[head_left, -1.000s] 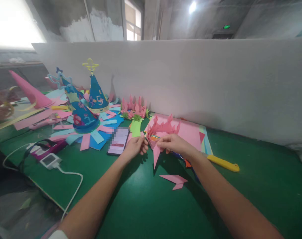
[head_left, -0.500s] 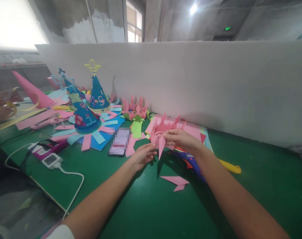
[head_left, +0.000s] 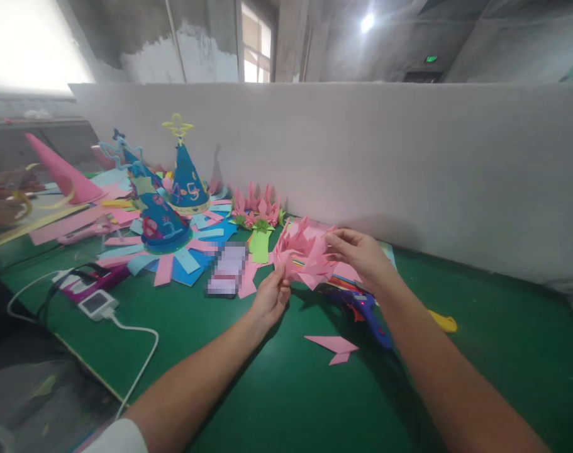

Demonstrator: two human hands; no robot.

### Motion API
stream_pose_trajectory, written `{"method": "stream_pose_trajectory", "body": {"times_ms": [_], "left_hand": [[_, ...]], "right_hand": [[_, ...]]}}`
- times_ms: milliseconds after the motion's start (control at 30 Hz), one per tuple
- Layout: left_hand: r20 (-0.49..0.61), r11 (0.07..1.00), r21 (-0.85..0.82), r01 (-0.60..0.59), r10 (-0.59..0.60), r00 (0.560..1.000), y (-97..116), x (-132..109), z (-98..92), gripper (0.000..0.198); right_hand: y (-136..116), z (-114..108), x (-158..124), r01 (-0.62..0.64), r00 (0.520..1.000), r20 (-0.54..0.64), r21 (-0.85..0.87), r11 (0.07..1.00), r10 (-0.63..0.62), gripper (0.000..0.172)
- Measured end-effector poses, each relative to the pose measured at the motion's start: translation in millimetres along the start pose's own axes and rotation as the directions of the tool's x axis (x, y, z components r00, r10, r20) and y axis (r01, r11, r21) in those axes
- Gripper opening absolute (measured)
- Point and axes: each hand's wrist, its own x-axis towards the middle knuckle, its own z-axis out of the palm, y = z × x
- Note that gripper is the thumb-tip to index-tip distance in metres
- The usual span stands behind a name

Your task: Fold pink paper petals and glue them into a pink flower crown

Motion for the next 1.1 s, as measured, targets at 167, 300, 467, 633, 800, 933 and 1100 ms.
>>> {"method": "stream_pose_trajectory", "body": {"times_ms": [167,300,467,633,800,933,1100], "left_hand": [[0.045,0.998,0.047,0.04,-0.042,0.998,-1.1,-0.6,0.6,0.028],[0.064,0.994,0.105,0.013,-0.02,0.998,-4.5,-2.2,0.8,0.034],[0.066,0.986,0.168,-0.012,0.001,0.998,-7.5,-1.3,0.5,0.035],[0.076,0.985,0.165,-0.049,0.037,0.996,-9.8,0.2,0.1,0.035],[0.064,0.987,0.157,-0.045,0.035,0.997,-9.3,-0.8,1.7,0.034],[0.066,0.986,0.161,-0.038,0.027,0.997,-8.5,-2.5,3.2,0.032],[0.056,0.986,0.163,-0.035,0.026,0.998,-8.8,-3.5,4.0,0.033]], "right_hand": [[10.0,8.4,6.1,0.172,0.958,-0.195,-0.199,0.965,-0.211,0.032],[13.5,20.5,4.3,0.203,0.935,-0.163,-0.486,0.85,-0.316,0.024],[13.0,33.8,-2.2,0.237,0.934,-0.082,-0.586,0.775,-0.348,0.02],[12.5,37.2,-6.1,0.266,0.942,-0.016,-0.572,0.776,-0.334,0.019],[11.9,39.4,-6.3,0.284,0.937,0.003,-0.586,0.759,-0.349,0.019],[10.6,43.0,-5.5,0.292,0.939,0.025,-0.584,0.757,-0.343,0.021],[8.1,45.6,-3.8,0.283,0.941,0.023,-0.602,0.746,-0.338,0.02]]}}
